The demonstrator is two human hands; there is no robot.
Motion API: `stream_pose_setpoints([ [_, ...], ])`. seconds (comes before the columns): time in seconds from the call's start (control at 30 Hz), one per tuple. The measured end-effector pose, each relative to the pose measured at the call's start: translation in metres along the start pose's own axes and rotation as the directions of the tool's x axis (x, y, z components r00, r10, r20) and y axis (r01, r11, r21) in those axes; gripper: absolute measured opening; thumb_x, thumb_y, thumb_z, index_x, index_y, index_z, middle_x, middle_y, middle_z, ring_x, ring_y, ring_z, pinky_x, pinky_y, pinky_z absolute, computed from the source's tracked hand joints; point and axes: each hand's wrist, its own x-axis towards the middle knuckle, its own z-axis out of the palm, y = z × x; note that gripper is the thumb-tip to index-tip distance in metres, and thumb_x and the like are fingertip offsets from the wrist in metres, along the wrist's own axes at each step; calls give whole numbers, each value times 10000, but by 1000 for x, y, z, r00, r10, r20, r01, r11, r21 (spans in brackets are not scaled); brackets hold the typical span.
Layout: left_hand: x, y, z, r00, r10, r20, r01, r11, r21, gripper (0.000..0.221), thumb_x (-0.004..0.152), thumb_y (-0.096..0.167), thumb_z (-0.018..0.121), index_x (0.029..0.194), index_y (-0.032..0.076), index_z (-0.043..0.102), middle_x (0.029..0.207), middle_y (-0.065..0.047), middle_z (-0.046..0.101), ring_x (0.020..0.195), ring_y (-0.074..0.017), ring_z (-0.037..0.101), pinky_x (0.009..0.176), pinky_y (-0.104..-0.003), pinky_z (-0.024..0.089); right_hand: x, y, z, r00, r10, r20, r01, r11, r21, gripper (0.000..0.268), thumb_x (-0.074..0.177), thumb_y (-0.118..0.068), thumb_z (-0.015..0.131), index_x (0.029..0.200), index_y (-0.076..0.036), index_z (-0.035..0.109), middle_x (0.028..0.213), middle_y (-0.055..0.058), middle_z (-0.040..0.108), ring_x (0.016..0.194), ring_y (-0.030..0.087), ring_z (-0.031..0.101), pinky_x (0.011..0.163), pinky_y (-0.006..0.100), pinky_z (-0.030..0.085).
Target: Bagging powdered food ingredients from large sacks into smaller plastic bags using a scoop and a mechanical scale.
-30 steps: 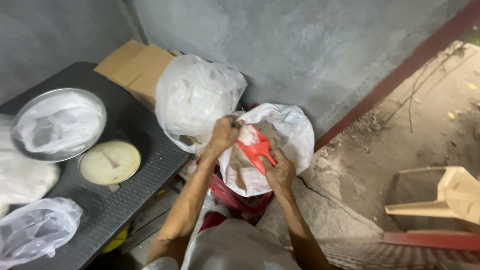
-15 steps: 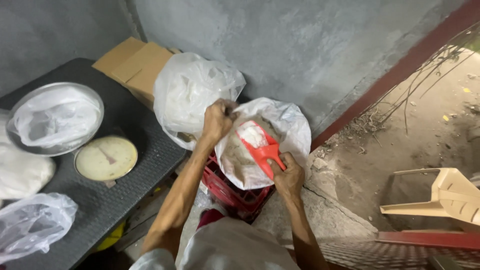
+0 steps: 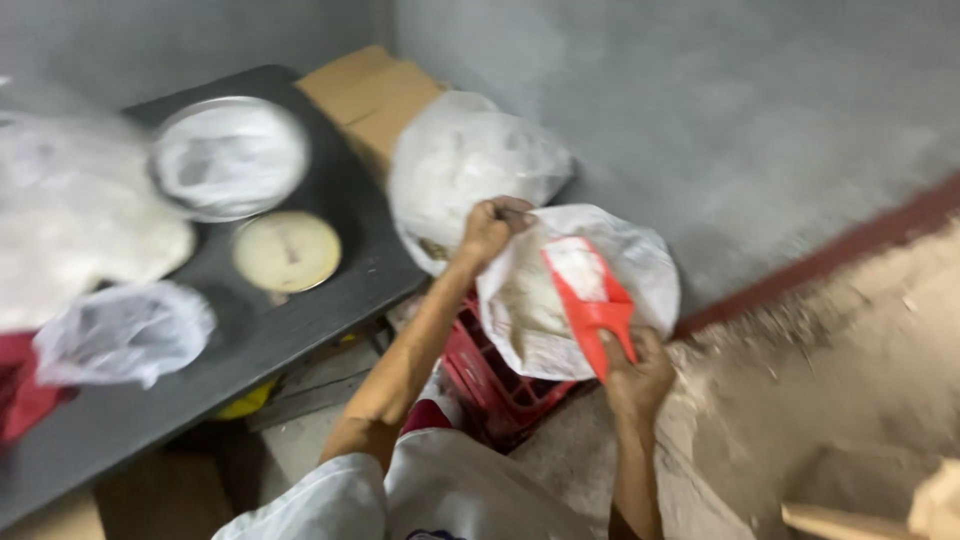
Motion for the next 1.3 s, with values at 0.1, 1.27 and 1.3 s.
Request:
stream_pose_setpoints([
  [0.1,-8,10,-8,992,-122,40,128,937,-324,249,864,38,769,1102,-29,741,919,-94,763,798,-143,680,754,-284,579,7,-12,-4,996,81,21,-81,997,-2,223,859,-126,860,932,-2,689,775,52,698,679,94,576,635,263,478],
  [1.27,-57,99,-424,845,348,-406,269,379,885,278,704,206,742,928,41,739,1094,-237,659,1058,-443,602,828,-604,473,54,-348,347,622,-364,694,589,801,-107,328,764,-290,837,1018,-103,751,843,169,749,793,353,705,708,476,511],
  [1.3,-49,85,-431,847,351,-399,263,376,889,278,704,206,742,928,41,739,1094,-237,659,1058,-443,602,828,-604,473,56,-351,354,627,-364,688,586,803,-109,328,764,-290,837,1018,-103,751,843,169,749,793,353,705,708,476,511],
])
